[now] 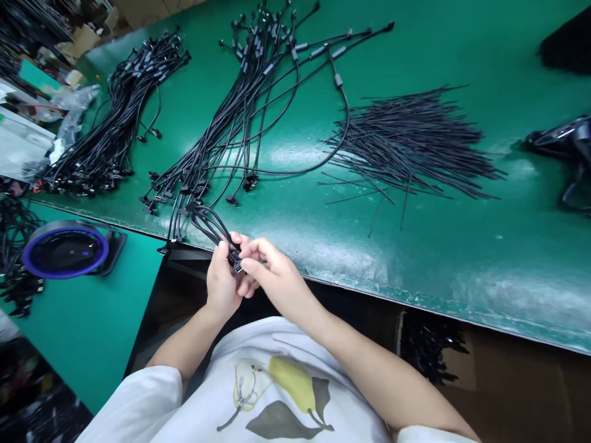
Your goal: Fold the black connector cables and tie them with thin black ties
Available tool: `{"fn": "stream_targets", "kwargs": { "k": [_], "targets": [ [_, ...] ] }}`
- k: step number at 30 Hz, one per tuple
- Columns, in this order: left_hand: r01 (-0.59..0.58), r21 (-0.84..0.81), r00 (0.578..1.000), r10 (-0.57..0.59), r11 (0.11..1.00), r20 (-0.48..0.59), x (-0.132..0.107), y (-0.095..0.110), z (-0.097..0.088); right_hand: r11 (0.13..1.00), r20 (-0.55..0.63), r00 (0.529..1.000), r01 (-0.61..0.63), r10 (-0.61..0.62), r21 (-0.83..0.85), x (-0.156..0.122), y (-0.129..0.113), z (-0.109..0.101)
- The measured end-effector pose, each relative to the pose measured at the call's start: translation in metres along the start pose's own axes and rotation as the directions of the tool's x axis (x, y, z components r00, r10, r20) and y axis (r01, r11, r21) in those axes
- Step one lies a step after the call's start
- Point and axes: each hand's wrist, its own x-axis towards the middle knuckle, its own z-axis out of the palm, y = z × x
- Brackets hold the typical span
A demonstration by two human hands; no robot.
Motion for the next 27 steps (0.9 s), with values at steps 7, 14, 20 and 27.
{"fn": "stream_targets", "kwargs": {
  "k": [7, 14, 20, 27],
  "targets": [
    [0.023, 0.292, 0.848, -0.173, 0.956, 0.501, -0.002, 0.012, -0.019, 0.34, 0.299, 0.796, 0.519, -0.527, -0.784, -0.008, -0.023, -0.046],
    [0.035, 0.604, 0.458, -0.55, 0.796, 0.699, -0.016, 0.026, -0.029, -0.097, 0.705, 0.657, 0.71, -0.265, -0.698, -0.024, -0.015, -0.064],
    [0.133, 0.543, 0.573, -0.511, 0.829, 0.64, -0.014, 0.0, -0.018, -0.186, 0.656, 0.718, 0.629, -0.233, -0.755, -0.039, -0.007, -0.067],
    [0.065, 0.607, 0.588, -0.522, 0.792, 0.618, -0.014, 0.0, -0.001, -0.042, 0.627, 0.775, 0.625, -0.084, -0.779, -0.038, -0.016, -0.079]
  ]
}}
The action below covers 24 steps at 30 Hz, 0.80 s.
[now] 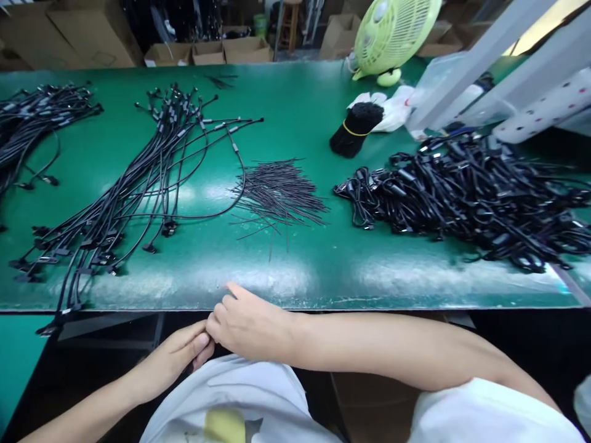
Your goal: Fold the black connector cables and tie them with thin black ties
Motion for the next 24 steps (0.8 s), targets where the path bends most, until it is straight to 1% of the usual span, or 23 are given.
{"fn": "stream_targets", "kwargs": {
  "k": [1, 3, 5, 6, 7, 8, 9, 11, 12, 14, 15, 17, 19, 22, 24],
  "targets": [
    [0.002, -0.01, 1.0, -0.002, 1.0, 0.027, 0.0, 0.001, 0.0, 1.0, -0.021, 1.0, 0.012, -0.012, -0.001, -0.002, 0.001, -0.002],
    [0.018, -0.088, 0.995, -0.01, 0.996, 0.094, 0.0, 0.004, -0.001, 0.997, -0.097, 0.993, 0.061, -0.066, -0.051, -0.006, 0.004, -0.006],
    [0.044, -0.166, 0.986, -0.016, 0.985, 0.166, 0.001, 0.007, -0.003, 0.986, -0.191, 0.971, 0.121, -0.141, -0.117, -0.009, 0.006, -0.009],
    [0.043, -0.15, 0.982, -0.014, 0.988, 0.189, 0.002, 0.009, -0.004, 0.98, -0.231, 0.958, 0.143, -0.173, -0.14, -0.009, 0.007, -0.01],
    [0.025, -0.08, 0.982, -0.009, 0.996, 0.191, 0.003, 0.011, -0.005, 0.976, -0.253, 0.948, 0.154, -0.19, -0.154, -0.009, 0.008, -0.01],
    [-0.009, 0.032, 0.985, 0.003, 0.999, 0.17, 0.005, 0.014, -0.005, 0.974, -0.259, 0.947, 0.149, -0.19, -0.169, -0.009, 0.008, -0.01],
    [-0.046, 0.174, 0.991, 0.023, 0.984, 0.131, 0.006, 0.016, -0.005, 0.973, -0.246, 0.953, 0.135, -0.179, -0.185, -0.009, 0.008, -0.008],
    [-0.087, 0.449, 0.996, 0.075, 0.889, 0.044, 0.008, 0.022, -0.004, 0.971, -0.199, 0.971, 0.086, -0.131, -0.221, -0.009, 0.009, -0.005],
    [-0.088, 0.544, 0.995, 0.095, 0.834, 0.016, 0.01, 0.025, -0.004, 0.969, -0.181, 0.978, 0.061, -0.106, -0.239, -0.009, 0.009, -0.003],
    [-0.082, 0.652, 0.994, 0.109, 0.754, -0.002, 0.012, 0.028, -0.001, 0.964, -0.178, 0.981, 0.027, -0.076, -0.264, -0.009, 0.011, -0.001],
    [-0.074, 0.679, 0.994, 0.113, 0.73, -0.013, 0.013, 0.028, 0.0, 0.963, -0.186, 0.981, 0.009, -0.062, -0.269, -0.009, 0.012, -0.001],
    [-0.064, 0.702, 0.988, 0.144, 0.71, -0.056, 0.014, 0.027, 0.003, 0.966, -0.206, 0.978, -0.021, -0.034, -0.259, -0.01, 0.016, -0.003],
    [-0.089, 0.687, 0.98, 0.188, 0.721, -0.07, 0.014, 0.023, 0.004, 0.972, -0.237, 0.971, -0.023, -0.034, -0.233, -0.014, 0.019, -0.008],
    [-0.188, 0.608, 0.973, 0.229, 0.771, 0.011, 0.011, 0.019, 0.001, 0.981, -0.262, 0.963, 0.007, -0.059, -0.196, -0.02, 0.02, -0.015],
    [-0.209, 0.576, 0.974, 0.222, 0.79, 0.05, 0.012, 0.02, -0.002, 0.982, -0.243, 0.97, -0.026, -0.021, -0.188, -0.024, 0.017, -0.016]
  ]
}}
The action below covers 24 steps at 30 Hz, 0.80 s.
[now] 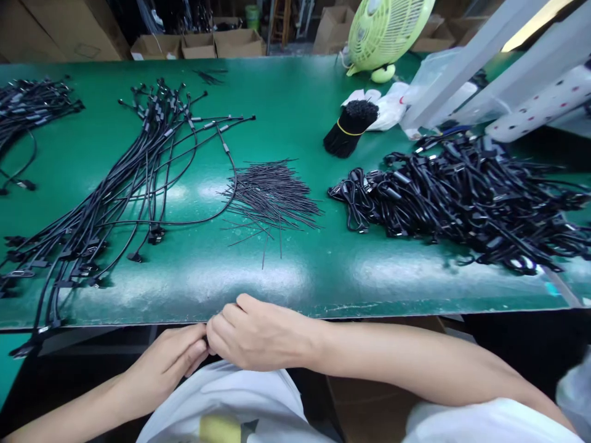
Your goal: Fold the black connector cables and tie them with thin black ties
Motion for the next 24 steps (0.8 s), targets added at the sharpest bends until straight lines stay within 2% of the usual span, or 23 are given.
{"fn": "stream_targets", "kwargs": {
  "k": [4, 6, 9, 12, 13, 15, 16, 18, 19, 20, 21, 22, 23, 24],
  "targets": [
    [-0.023, 0.085, 1.0, 0.022, 0.996, 0.022, 0.006, -0.001, -0.005, 0.998, 0.036, 0.998, -0.052, 0.053, -0.038, -0.002, -0.002, 0.005],
    [-0.075, 0.186, 0.996, 0.081, 0.98, -0.027, 0.008, -0.002, -0.005, 0.997, 0.086, 0.994, -0.069, 0.065, 0.045, -0.001, -0.001, 0.008],
    [-0.144, 0.376, 0.969, 0.207, 0.915, -0.133, 0.008, -0.006, -0.002, 0.933, 0.287, 0.95, -0.211, 0.125, 0.29, 0.005, -0.004, 0.011],
    [-0.17, 0.484, 0.938, 0.291, 0.858, -0.187, 0.009, -0.009, 0.0, 0.891, 0.417, 0.9, -0.289, 0.128, 0.35, 0.012, -0.011, 0.015],
    [-0.164, 0.468, 0.94, 0.282, 0.868, -0.193, 0.009, -0.01, 0.0, 0.898, 0.416, 0.902, -0.274, 0.116, 0.344, 0.013, -0.01, 0.016],
    [-0.122, 0.337, 0.962, 0.195, 0.934, -0.193, 0.008, -0.011, -0.004, 0.896, 0.364, 0.929, -0.221, 0.073, 0.385, 0.013, 0.003, 0.019],
    [-0.079, 0.23, 0.974, 0.125, 0.97, -0.192, 0.007, -0.013, -0.007, 0.88, 0.323, 0.944, -0.207, 0.065, 0.428, 0.009, 0.018, 0.022],
    [0.035, -0.035, 0.976, -0.042, 0.999, -0.214, 0.004, -0.017, -0.013, 0.842, 0.237, 0.951, -0.29, 0.199, 0.454, -0.005, 0.064, 0.027],
    [0.081, -0.181, 0.964, -0.123, 0.98, -0.236, 0.003, -0.02, -0.015, 0.816, 0.188, 0.903, -0.43, 0.386, 0.387, -0.015, 0.092, 0.031],
    [0.103, -0.328, 0.947, -0.193, 0.939, -0.256, 0.002, -0.024, -0.016, 0.733, 0.098, 0.768, -0.635, 0.633, 0.244, -0.026, 0.121, 0.037],
    [0.098, -0.465, 0.93, -0.247, 0.88, -0.271, 0.001, -0.026, -0.017, 0.62, 0.014, 0.626, -0.775, 0.78, 0.124, -0.038, 0.147, 0.043],
    [0.073, -0.583, 0.916, -0.286, 0.809, -0.282, 0.0, -0.029, -0.016, 0.569, -0.01, 0.571, -0.818, 0.821, 0.085, -0.047, 0.17, 0.05],
    [0.035, -0.677, 0.904, -0.313, 0.735, -0.293, 0.0, -0.03, -0.014, 0.537, -0.024, 0.537, -0.841, 0.843, 0.059, -0.055, 0.188, 0.057],
    [-0.005, -0.746, 0.893, -0.332, 0.666, -0.302, 0.001, -0.03, -0.012, 0.529, -0.023, 0.529, -0.847, 0.849, 0.048, -0.06, 0.2, 0.065]
  ]
}}
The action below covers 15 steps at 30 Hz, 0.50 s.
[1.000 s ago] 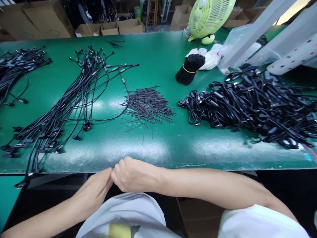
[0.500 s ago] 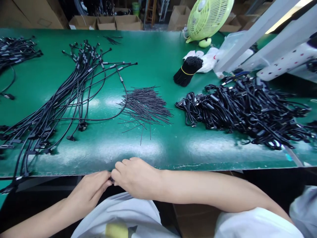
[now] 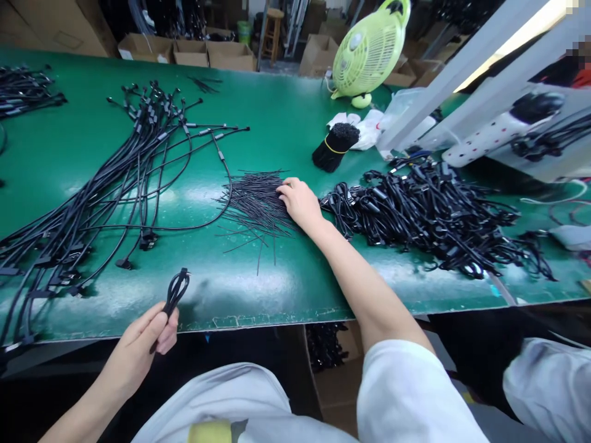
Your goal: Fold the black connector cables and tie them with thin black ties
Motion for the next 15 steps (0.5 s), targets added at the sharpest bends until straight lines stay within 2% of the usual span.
{"fn": "stream_targets", "kwargs": {
  "k": [2, 5, 9, 12, 14, 15],
  "targets": [
    [0.001, -0.138, 0.999, -0.007, 0.99, -0.041, 0.0, -0.001, 0.004, 1.0, -0.009, 1.0, 0.003, -0.003, -0.015, 0.005, 0.009, 0.013],
    [-0.013, -0.218, 0.997, -0.004, 0.976, -0.077, 0.0, 0.001, 0.008, 0.996, -0.064, 0.998, -0.028, 0.023, -0.08, -0.002, 0.007, 0.02],
    [-0.029, -0.255, 0.999, 0.018, 0.967, -0.045, 0.002, 0.004, 0.01, 0.992, -0.156, 0.986, -0.081, 0.066, -0.094, -0.016, -0.002, 0.003],
    [-0.031, -0.301, 1.0, 0.03, 0.953, -0.009, 0.002, 0.005, 0.015, 0.989, -0.244, 0.959, -0.132, 0.146, 0.074, -0.039, -0.038, -0.017],
    [-0.018, -0.352, 0.999, 0.031, 0.936, 0.03, 0.002, 0.006, 0.02, 0.946, -0.159, 0.971, -0.122, 0.176, 0.302, -0.064, -0.081, -0.023],
    [-0.011, -0.377, 0.998, 0.034, 0.926, 0.054, 0.002, 0.007, 0.023, 0.894, -0.063, 0.986, -0.115, 0.157, 0.433, -0.078, -0.106, -0.024]
  ]
}}
